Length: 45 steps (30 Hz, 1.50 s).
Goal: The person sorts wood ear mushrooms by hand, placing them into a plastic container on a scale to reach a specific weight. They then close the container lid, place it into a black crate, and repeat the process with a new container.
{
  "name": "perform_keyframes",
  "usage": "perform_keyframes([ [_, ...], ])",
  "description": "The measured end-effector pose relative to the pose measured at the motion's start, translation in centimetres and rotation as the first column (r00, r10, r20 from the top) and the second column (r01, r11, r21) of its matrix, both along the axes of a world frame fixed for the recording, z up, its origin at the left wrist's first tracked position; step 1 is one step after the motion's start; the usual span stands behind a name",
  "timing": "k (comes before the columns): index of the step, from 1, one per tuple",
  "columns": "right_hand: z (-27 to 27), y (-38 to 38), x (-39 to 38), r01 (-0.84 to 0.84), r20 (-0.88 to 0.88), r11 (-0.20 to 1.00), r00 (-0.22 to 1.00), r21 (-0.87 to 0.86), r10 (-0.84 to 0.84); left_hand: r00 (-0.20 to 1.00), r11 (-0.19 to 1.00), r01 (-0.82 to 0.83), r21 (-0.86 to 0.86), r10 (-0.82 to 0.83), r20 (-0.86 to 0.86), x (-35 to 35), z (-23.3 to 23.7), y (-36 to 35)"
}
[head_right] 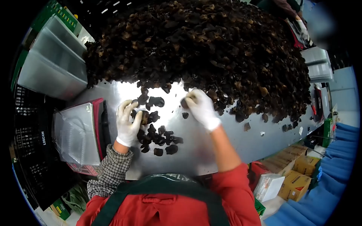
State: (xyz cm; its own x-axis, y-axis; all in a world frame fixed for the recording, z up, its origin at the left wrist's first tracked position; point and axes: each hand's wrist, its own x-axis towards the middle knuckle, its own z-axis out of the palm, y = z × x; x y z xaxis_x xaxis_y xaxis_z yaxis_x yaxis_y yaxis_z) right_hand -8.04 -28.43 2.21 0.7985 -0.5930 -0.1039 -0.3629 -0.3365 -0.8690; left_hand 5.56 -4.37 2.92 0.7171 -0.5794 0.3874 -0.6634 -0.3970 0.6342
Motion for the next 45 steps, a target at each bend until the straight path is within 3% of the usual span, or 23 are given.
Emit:
perform_keyframes([
  [1, 2.8, -0.2, -2.2, 0.019, 0.004, 0.994, 1.000, 0.104, -0.020, 1.000, 0.998, 0.008, 0.061, -0.008, -0.005, 0.7, -0.8, -0.5],
  [2, 6.1, -0.5, -4.7, 0.124, -0.130, 0.950, 0.987, 0.285, -0.090, 1.000, 0.988, 0.025, 0.155, -0.027, 0.011, 1.2, -1.6, -1.1],
  [4, 7.6, -2.7, -12.5, 0.115, -0.029, 0.798, 0.992, 0.592, -0.121, 0.992, 0.962, 0.123, 0.244, -0.117, -0.039, 1.6, -2.2, -3.0],
  [5, 6.1, -3.6, -16.4, 0.186, -0.152, 0.826, 0.981, 0.532, -0.122, 0.983, 0.928, 0.181, 0.327, -0.175, -0.048, 1.8, -3.5, -3.3],
  [6, 5.4, -3.9, -19.2, 0.150, -0.474, 0.942, 0.880, 0.299, 0.010, 0.983, 0.919, 0.177, 0.353, -0.185, -0.009, 1.4, -3.4, -3.7],
  [7, 3.4, -4.6, -23.6, -0.295, -0.664, 0.931, 0.743, -0.212, 0.084, 0.977, 0.922, 0.213, 0.324, -0.205, -0.058, 1.4, -3.5, -3.2],
  [10, 6.8, -3.8, -23.7, 0.139, -0.519, 0.987, 0.840, -0.079, -0.160, 0.966, 0.945, 0.258, 0.203, -0.244, -0.090, 0.2, -2.4, -1.6],
  [12, 7.5, -0.9, -18.7, 0.198, -0.375, 0.980, 0.911, 0.029, -0.173, 0.950, 0.931, 0.306, 0.198, -0.285, -0.128, -1.8, -1.2, 0.3],
  [13, 6.0, 0.6, -16.6, -0.004, -0.241, 0.987, 0.970, -0.159, -0.034, 0.945, 0.930, 0.323, 0.177, -0.307, -0.112, -2.5, -0.7, 1.1],
  [14, 4.5, 2.0, -14.5, -0.161, -0.150, 0.968, 0.980, -0.193, 0.133, 0.941, 0.929, 0.336, 0.157, -0.325, -0.096, -3.0, -0.4, 1.9],
  [16, 3.7, 4.7, -9.9, -0.248, -0.126, 0.948, 0.966, -0.201, 0.226, 0.962, 0.944, 0.262, 0.201, -0.240, -0.128, -2.9, -0.1, 3.3],
  [20, -0.5, 5.5, -3.3, 0.065, -0.070, 0.928, 0.993, -0.367, -0.098, 0.994, 0.968, 0.098, 0.231, -0.083, -0.073, -1.4, -1.2, 4.0],
  [22, -0.8, 5.9, -2.3, -0.148, -0.173, 0.902, 0.981, -0.406, 0.083, 0.995, 0.964, 0.067, 0.257, -0.045, -0.090, -0.6, -2.4, 3.2],
  [24, 0.1, 8.7, -2.7, -0.367, -0.258, 0.889, 0.918, -0.273, 0.299, 0.955, 0.932, 0.258, 0.253, -0.207, -0.211, -1.2, -2.4, 4.1],
  [26, 3.1, 10.5, -2.6, -0.497, -0.202, 0.867, 0.853, -0.038, 0.481, 0.902, 0.949, 0.311, 0.049, -0.278, -0.329, -2.7, -1.5, 5.5],
  [29, 2.2, 8.4, -0.1, -0.404, -0.003, 0.836, 0.901, -0.371, 0.434, 0.960, 0.993, 0.105, -0.047, -0.114, -0.255, -3.2, -1.5, 7.4],
  [30, 2.8, 7.4, 1.8, -0.377, -0.047, 0.867, 0.922, -0.325, 0.384, 0.968, 0.998, 0.016, -0.058, -0.030, -0.249, -3.2, -1.8, 7.7],
  [33, 1.5, 3.7, 8.8, -0.224, 0.029, 0.699, 0.943, -0.679, 0.331, 0.982, 0.995, -0.085, -0.054, 0.074, -0.176, -3.1, -4.5, 8.1],
  [36, -0.2, 3.5, 12.9, -0.075, -0.032, 0.492, 0.995, -0.867, 0.096, 0.994, 0.996, -0.079, 0.041, 0.082, -0.079, -3.3, -5.3, 8.1],
  [38, -0.9, 5.4, 12.7, -0.168, -0.077, 0.620, 0.982, -0.766, 0.171, 0.992, 0.996, -0.080, 0.029, 0.083, -0.098, -3.3, -5.8, 8.1],
  [39, -0.8, 6.6, 11.9, -0.275, -0.051, 0.719, 0.947, -0.638, 0.317, 0.991, 0.997, -0.080, 0.023, 0.082, -0.105, -3.3, -5.8, 8.0],
  [42, 1.3, 8.4, 8.1, -0.369, 0.062, 0.728, 0.870, -0.578, 0.490, 0.991, 0.997, -0.073, 0.022, 0.075, -0.114, -3.3, -5.4, 7.9],
  [45, 0.9, 4.0, 6.7, -0.123, 0.145, 0.835, 0.961, -0.536, 0.235, 0.991, 0.997, -0.073, 0.038, 0.077, -0.112, -3.2, -5.2, 7.8],
])
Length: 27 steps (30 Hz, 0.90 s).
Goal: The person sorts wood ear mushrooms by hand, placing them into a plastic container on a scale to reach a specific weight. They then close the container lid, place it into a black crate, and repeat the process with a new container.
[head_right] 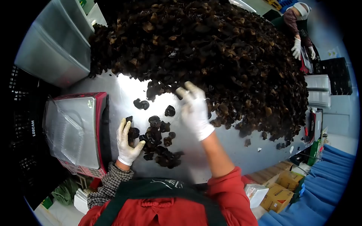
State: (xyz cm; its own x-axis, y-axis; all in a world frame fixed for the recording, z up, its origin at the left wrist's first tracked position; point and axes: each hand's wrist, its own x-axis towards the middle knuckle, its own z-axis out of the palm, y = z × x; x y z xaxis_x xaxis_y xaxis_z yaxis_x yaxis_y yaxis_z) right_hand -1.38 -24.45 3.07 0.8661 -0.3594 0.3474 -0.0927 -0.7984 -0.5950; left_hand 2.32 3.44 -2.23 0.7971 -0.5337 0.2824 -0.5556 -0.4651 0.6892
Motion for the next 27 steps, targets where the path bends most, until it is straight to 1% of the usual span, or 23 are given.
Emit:
perform_keyframes([
  [1, 0.9, -1.1, 0.2, 0.057, -0.072, 0.994, 0.996, 0.096, -0.050, 1.000, 1.000, 0.001, 0.004, -0.001, 0.004, 0.0, -0.1, 0.0],
  [3, 1.3, -2.2, 1.4, -0.002, -0.057, 0.999, 0.998, -0.036, 0.000, 1.000, 1.000, 0.002, 0.014, -0.002, 0.022, 0.1, -0.1, 0.0],
  [5, 0.4, -1.9, 4.1, -0.003, -0.046, 0.986, 0.999, -0.169, -0.004, 1.000, 1.000, 0.001, 0.018, -0.002, 0.022, 0.1, -0.1, 0.0],
  [6, -1.1, -1.7, 5.4, 0.016, -0.096, 0.963, 0.995, -0.269, -0.043, 1.000, 1.000, 0.003, 0.020, -0.003, 0.023, 0.0, 0.0, 0.0],
  [7, -2.2, -0.8, 6.1, 0.024, -0.151, 0.956, 0.986, -0.293, -0.071, 1.000, 1.000, 0.002, 0.025, -0.002, 0.019, 0.0, 0.1, 0.0],
  [9, -3.2, 1.3, 5.6, -0.066, -0.244, 0.954, 0.970, -0.294, -0.008, 1.000, 0.999, 0.000, 0.035, -0.001, 0.015, -0.1, 0.2, 0.0],
  [10, -2.5, 2.1, 4.6, -0.137, -0.244, 0.964, 0.966, -0.226, 0.081, 1.000, 1.000, 0.000, 0.028, -0.001, 0.016, 0.1, 0.2, 0.0],
  [11, -1.8, 2.2, 3.4, -0.263, -0.184, 0.955, 0.954, -0.136, 0.236, 1.000, 1.000, 0.001, 0.020, -0.001, 0.013, 0.1, 0.2, 0.0],
  [13, 0.0, 1.0, 0.6, -0.262, -0.207, 0.940, 0.954, -0.218, 0.218, 1.000, 1.000, 0.010, 0.013, -0.010, 0.009, 0.0, 0.0, -0.1],
  [15, -1.0, -3.2, -1.2, -0.067, -0.236, 0.950, 0.972, -0.305, -0.007, 1.000, 1.000, 0.013, 0.010, -0.013, 0.020, 0.1, 0.2, -0.1],
  [16, -0.5, -4.2, -1.9, 0.054, -0.238, 0.937, 0.961, -0.345, -0.143, 1.000, 1.000, 0.011, 0.012, -0.011, 0.004, 0.1, -0.1, 0.1],
  [17, -0.1, -4.8, -2.5, 0.084, -0.189, 0.919, 0.968, -0.385, -0.168, 1.000, 1.000, 0.008, 0.009, -0.008, 0.008, 0.1, -0.2, 0.0],
  [19, 0.5, -4.5, -1.7, 0.022, -0.076, 0.941, 0.996, -0.337, -0.051, 1.000, 1.000, 0.011, 0.011, -0.011, 0.013, 0.0, -0.2, 0.0],
  [21, 0.6, -2.8, -0.1, -0.057, 0.008, 0.966, 0.998, -0.252, 0.061, 1.000, 1.000, 0.014, 0.009, -0.014, 0.015, 0.0, -0.1, -0.1],
  [23, 0.4, -1.1, 1.8, -0.155, -0.016, 0.949, 0.988, -0.275, 0.156, 1.000, 1.000, 0.013, 0.011, -0.013, 0.023, 0.1, -0.2, 0.0],
  [24, 0.2, -0.6, 2.2, -0.166, -0.097, 0.915, 0.985, -0.367, 0.140, 1.000, 1.000, 0.011, 0.013, -0.011, 0.027, 0.0, -0.1, 0.0],
  [25, -0.5, -1.4, 2.5, -0.159, -0.134, 0.885, 0.985, -0.438, 0.111, 0.999, 1.000, 0.012, 0.015, -0.013, 0.030, -0.1, -0.1, 0.0],
  [27, -0.2, -4.4, 1.6, -0.067, -0.188, 0.872, 0.982, -0.484, -0.029, 0.999, 1.000, 0.018, 0.016, -0.018, 0.037, 0.0, -0.2, -0.1],
])
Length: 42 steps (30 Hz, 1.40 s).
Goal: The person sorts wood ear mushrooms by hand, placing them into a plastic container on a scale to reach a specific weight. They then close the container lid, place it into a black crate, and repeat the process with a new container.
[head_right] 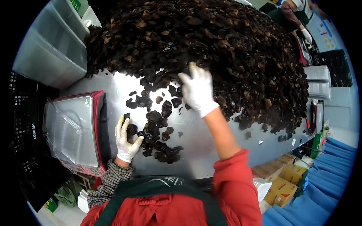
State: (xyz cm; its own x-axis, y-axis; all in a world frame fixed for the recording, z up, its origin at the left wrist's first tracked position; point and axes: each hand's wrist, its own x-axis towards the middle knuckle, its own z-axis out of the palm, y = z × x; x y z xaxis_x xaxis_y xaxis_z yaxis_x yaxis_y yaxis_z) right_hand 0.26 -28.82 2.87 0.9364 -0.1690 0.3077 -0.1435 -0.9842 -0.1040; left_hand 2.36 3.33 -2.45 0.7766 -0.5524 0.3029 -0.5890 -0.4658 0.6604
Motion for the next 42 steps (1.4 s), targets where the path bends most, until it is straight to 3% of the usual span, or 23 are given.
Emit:
perform_keyframes([
  [4, 1.3, -1.7, -2.7, 0.176, 0.027, 0.979, 0.984, -0.107, -0.174, 1.000, 1.000, -0.002, 0.004, 0.002, 0.012, -0.2, -0.2, 0.0],
  [5, 1.5, -0.9, -2.6, 0.131, 0.051, 0.991, 0.990, 0.034, -0.132, 1.000, 1.000, 0.002, 0.004, -0.002, 0.025, 0.0, -0.1, -0.1],
  [6, 0.8, -0.2, -2.1, 0.019, 0.113, 0.997, 0.993, 0.079, -0.028, 1.000, 1.000, -0.007, 0.001, 0.007, 0.029, 0.0, -0.1, -0.2],
  [8, -1.0, 2.0, 0.2, -0.004, 0.163, 0.989, 0.986, 0.150, -0.021, 0.999, 1.000, -0.014, 0.008, 0.014, 0.035, -0.2, -0.2, -0.1],
  [10, -2.3, 4.0, 2.6, 0.165, 0.118, 0.977, 0.976, 0.136, -0.181, 0.999, 1.000, -0.012, 0.010, 0.012, 0.031, -0.2, -0.2, 0.0],
  [12, -2.5, 6.8, 3.3, 0.060, 0.089, 0.989, 0.993, 0.132, -0.072, 0.999, 1.000, -0.009, 0.000, 0.009, 0.036, -0.1, -0.4, -0.1],
  [14, -1.6, 9.3, 1.9, -0.142, -0.096, 0.917, 0.977, 0.374, 0.191, 0.999, 1.000, -0.010, -0.018, 0.011, 0.038, -0.1, -0.8, 0.0],
  [16, -0.1, 11.9, -1.9, -0.268, -0.053, 0.905, 0.952, 0.330, 0.301, 0.999, 1.000, -0.009, -0.022, 0.009, 0.038, -0.1, -0.8, 0.0],
  [18, 1.0, 11.4, -4.1, -0.281, 0.061, 0.847, 0.956, 0.451, 0.285, 0.999, 1.000, -0.013, -0.027, 0.014, 0.042, 0.1, -0.8, -0.2],
  [21, 0.9, 5.5, -4.0, -0.176, 0.232, 0.908, 0.969, 0.381, 0.091, 0.999, 1.000, -0.012, -0.016, 0.012, 0.033, -0.1, -0.8, 0.0],
  [24, 1.0, 1.1, -1.9, 0.182, 0.216, 0.969, 0.952, 0.166, -0.215, 0.999, 1.000, -0.011, -0.023, 0.012, 0.044, -0.1, -0.8, 0.0],
  [28, -1.6, 0.9, -5.2, 0.167, 0.097, 0.982, 0.980, 0.094, -0.176, 0.999, 0.999, -0.009, -0.033, 0.010, 0.048, 0.0, -0.9, 0.0],
  [31, -0.4, 1.1, -9.5, 0.208, 0.027, 0.955, 0.976, 0.213, -0.218, 0.998, 1.000, -0.009, -0.029, 0.011, 0.059, 0.0, -1.0, -0.1],
  [34, 2.2, 0.0, -8.5, 0.147, 0.243, 0.963, 0.949, 0.226, -0.202, 0.998, 1.000, -0.003, -0.012, 0.004, 0.063, -0.1, -1.0, -0.1],
  [36, 3.1, -0.3, -4.5, 0.016, 0.320, 0.981, 0.944, 0.195, -0.079, 0.997, 1.000, -0.003, -0.004, 0.004, 0.074, 0.0, -1.2, 0.0],
  [39, 1.4, -0.8, 1.5, 0.078, 0.152, 0.976, 0.982, 0.203, -0.110, 0.999, 1.000, -0.013, 0.008, 0.013, 0.043, -0.2, -0.5, -0.1],
  [40, 0.8, -0.5, 2.7, 0.195, 0.040, 0.966, 0.978, 0.167, -0.204, 0.999, 1.000, -0.014, 0.012, 0.014, 0.038, -0.2, -0.3, -0.2],
  [42, -0.2, 0.4, 2.7, 0.211, -0.088, 0.977, 0.974, 0.011, -0.210, 0.998, 1.000, -0.007, 0.012, 0.007, 0.061, -0.1, -0.6, -0.1],
])
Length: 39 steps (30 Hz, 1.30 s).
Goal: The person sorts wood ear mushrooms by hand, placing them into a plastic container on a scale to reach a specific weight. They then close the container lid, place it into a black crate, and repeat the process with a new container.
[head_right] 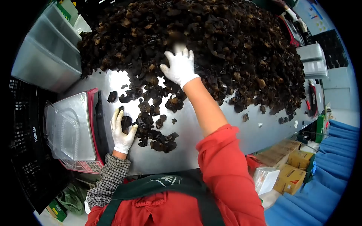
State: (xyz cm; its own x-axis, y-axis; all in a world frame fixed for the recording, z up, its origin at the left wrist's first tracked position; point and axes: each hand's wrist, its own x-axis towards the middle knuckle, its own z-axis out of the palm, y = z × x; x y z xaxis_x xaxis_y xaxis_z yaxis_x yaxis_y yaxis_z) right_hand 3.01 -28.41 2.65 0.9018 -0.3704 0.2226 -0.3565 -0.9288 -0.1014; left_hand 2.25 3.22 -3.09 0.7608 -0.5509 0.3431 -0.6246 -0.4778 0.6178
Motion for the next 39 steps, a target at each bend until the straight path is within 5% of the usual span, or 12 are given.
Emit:
perform_keyframes([
  [4, -0.1, 1.6, -7.0, -0.242, 0.189, 0.965, 0.957, 0.105, 0.220, 1.000, 0.999, 0.017, -0.028, -0.016, 0.014, 0.0, 0.0, 0.0],
  [10, 1.9, 3.6, -18.5, -0.096, 0.294, 0.966, 0.956, 0.241, 0.021, 1.000, 1.000, 0.010, -0.027, -0.009, 0.023, 0.1, -0.4, 0.0],
  [18, -1.2, 9.4, -16.4, -0.202, 0.116, 0.910, 0.979, 0.363, 0.171, 1.000, 1.000, 0.011, -0.013, -0.011, 0.004, -0.1, -0.3, 0.0],
  [24, 0.5, 7.5, -20.7, -0.033, 0.090, 0.866, 0.996, 0.498, -0.013, 1.000, 1.000, 0.008, -0.003, -0.008, 0.005, -0.2, -0.2, 0.0],
  [27, 4.3, 4.4, -29.3, 0.201, -0.276, 0.846, 0.959, 0.493, -0.067, 1.000, 1.000, 0.004, 0.002, -0.004, -0.005, -0.3, 0.0, 0.0],
  [30, 7.8, 3.2, -33.3, 0.421, -0.707, 0.830, 0.706, 0.367, -0.046, 1.000, 1.000, 0.006, 0.013, -0.006, 0.011, -0.2, -0.1, -0.1],
  [32, 6.1, 2.1, -32.2, 0.222, -0.389, 0.885, 0.920, 0.410, -0.051, 1.000, 1.000, 0.012, 0.005, -0.012, 0.014, -0.2, -0.3, -0.2],
  [35, 4.2, 0.3, -22.1, 0.008, 0.031, 0.925, 0.999, 0.380, -0.022, 1.000, 1.000, -0.004, 0.016, 0.004, 0.008, -0.1, -0.2, -0.1],
  [39, 1.3, -0.8, -9.3, 0.177, 0.038, 0.930, 0.979, 0.321, -0.199, 1.000, 1.000, 0.006, 0.021, -0.006, 0.005, -0.1, -0.2, -0.1],
])
